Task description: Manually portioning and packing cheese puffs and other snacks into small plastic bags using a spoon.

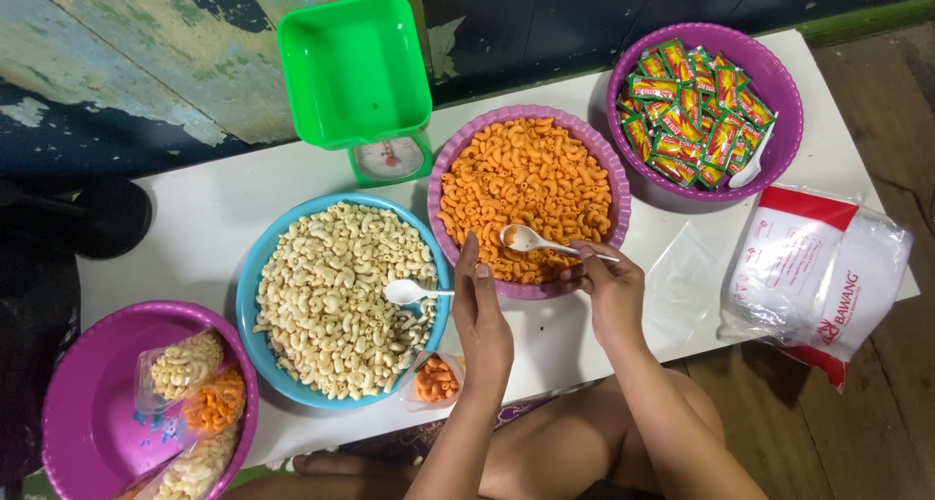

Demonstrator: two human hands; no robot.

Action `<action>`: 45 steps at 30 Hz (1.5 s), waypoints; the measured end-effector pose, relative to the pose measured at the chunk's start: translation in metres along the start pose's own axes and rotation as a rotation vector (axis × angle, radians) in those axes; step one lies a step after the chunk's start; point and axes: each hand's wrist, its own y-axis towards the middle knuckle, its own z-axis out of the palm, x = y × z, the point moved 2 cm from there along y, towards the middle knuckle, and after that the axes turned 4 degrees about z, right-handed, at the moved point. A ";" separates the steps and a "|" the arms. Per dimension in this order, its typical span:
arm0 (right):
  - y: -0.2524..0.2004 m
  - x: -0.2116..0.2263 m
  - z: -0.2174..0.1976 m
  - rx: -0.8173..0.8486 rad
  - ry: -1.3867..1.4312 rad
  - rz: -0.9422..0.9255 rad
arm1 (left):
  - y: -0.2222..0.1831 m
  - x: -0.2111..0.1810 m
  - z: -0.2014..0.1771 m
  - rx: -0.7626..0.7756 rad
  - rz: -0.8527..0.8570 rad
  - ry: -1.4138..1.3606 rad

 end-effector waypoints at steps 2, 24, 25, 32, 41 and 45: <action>0.001 -0.006 -0.009 0.023 0.020 0.000 | -0.004 -0.008 0.000 0.003 0.004 0.005; -0.122 0.020 0.021 0.359 0.012 0.029 | -0.091 -0.041 -0.137 -0.293 0.145 0.180; -0.126 0.023 0.022 0.370 0.011 0.022 | -0.093 -0.043 -0.137 -0.302 0.154 0.176; -0.132 0.018 0.017 0.538 -0.426 -0.441 | -0.100 -0.048 -0.132 -0.259 0.087 0.083; -0.164 0.048 0.025 0.677 -0.599 -0.901 | -0.101 -0.050 -0.132 -0.241 0.081 0.101; -0.167 0.052 0.032 0.630 -0.635 -0.903 | -0.099 -0.052 -0.131 -0.214 0.064 0.130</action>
